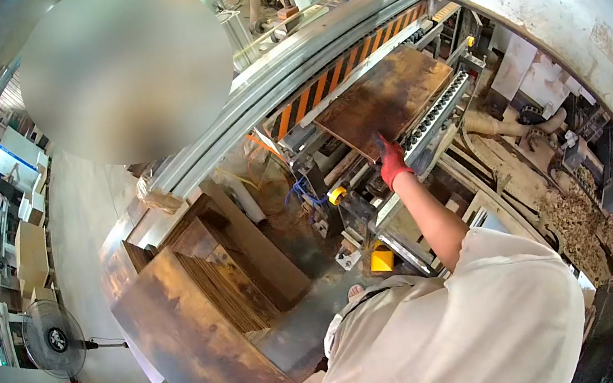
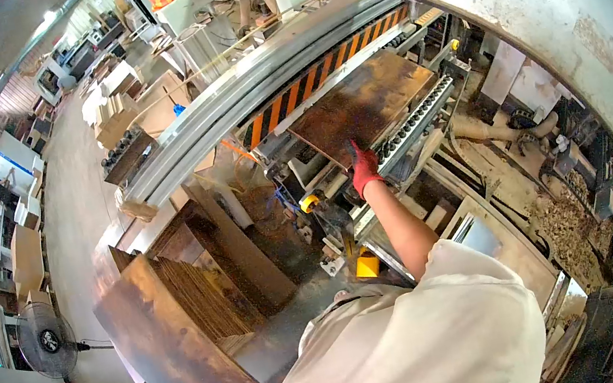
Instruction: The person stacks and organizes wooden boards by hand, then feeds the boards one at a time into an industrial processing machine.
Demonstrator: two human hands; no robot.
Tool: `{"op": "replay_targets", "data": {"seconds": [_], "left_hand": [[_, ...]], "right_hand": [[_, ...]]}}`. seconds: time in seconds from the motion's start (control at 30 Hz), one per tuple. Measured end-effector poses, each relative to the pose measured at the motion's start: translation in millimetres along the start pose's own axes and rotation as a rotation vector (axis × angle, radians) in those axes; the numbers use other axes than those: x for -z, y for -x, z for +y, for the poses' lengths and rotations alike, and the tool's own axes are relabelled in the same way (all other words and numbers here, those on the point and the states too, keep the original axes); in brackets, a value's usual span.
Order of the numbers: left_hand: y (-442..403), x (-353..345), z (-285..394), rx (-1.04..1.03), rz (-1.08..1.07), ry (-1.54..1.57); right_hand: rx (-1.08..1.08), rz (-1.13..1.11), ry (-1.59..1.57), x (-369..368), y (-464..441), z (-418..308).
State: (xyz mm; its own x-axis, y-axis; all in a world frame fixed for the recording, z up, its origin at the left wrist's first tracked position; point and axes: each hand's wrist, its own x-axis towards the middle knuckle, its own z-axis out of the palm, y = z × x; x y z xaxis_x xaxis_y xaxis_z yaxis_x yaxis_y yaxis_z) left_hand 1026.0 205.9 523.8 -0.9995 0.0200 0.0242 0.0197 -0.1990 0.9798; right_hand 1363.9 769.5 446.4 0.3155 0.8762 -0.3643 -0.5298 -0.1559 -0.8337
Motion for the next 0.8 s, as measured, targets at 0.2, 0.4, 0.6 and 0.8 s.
{"op": "replay_targets", "data": {"seconds": [0.2, 0.4, 0.6, 0.8], "left_hand": [[21.3, -35.3, 15.2, -0.102, -0.236, -0.066], [28.5, -134.7, 33.2, -0.246, -0.698, -0.114], [40.2, -216.6, 2.0, 0.125, -0.808, 0.181], [69.5, -230.1, -5.8, 0.620, -1.128, 0.962]], "right_hand": [[0.284, 0.089, 0.089, 1.2, 0.0, 22.0], [0.122, -0.465, -0.799, 15.6, -21.0, 58.0], [0.142, -0.193, -0.201, 33.0, 30.0, 45.2], [0.176, -0.071, 0.037, 18.1, 27.4, 43.8]]}}
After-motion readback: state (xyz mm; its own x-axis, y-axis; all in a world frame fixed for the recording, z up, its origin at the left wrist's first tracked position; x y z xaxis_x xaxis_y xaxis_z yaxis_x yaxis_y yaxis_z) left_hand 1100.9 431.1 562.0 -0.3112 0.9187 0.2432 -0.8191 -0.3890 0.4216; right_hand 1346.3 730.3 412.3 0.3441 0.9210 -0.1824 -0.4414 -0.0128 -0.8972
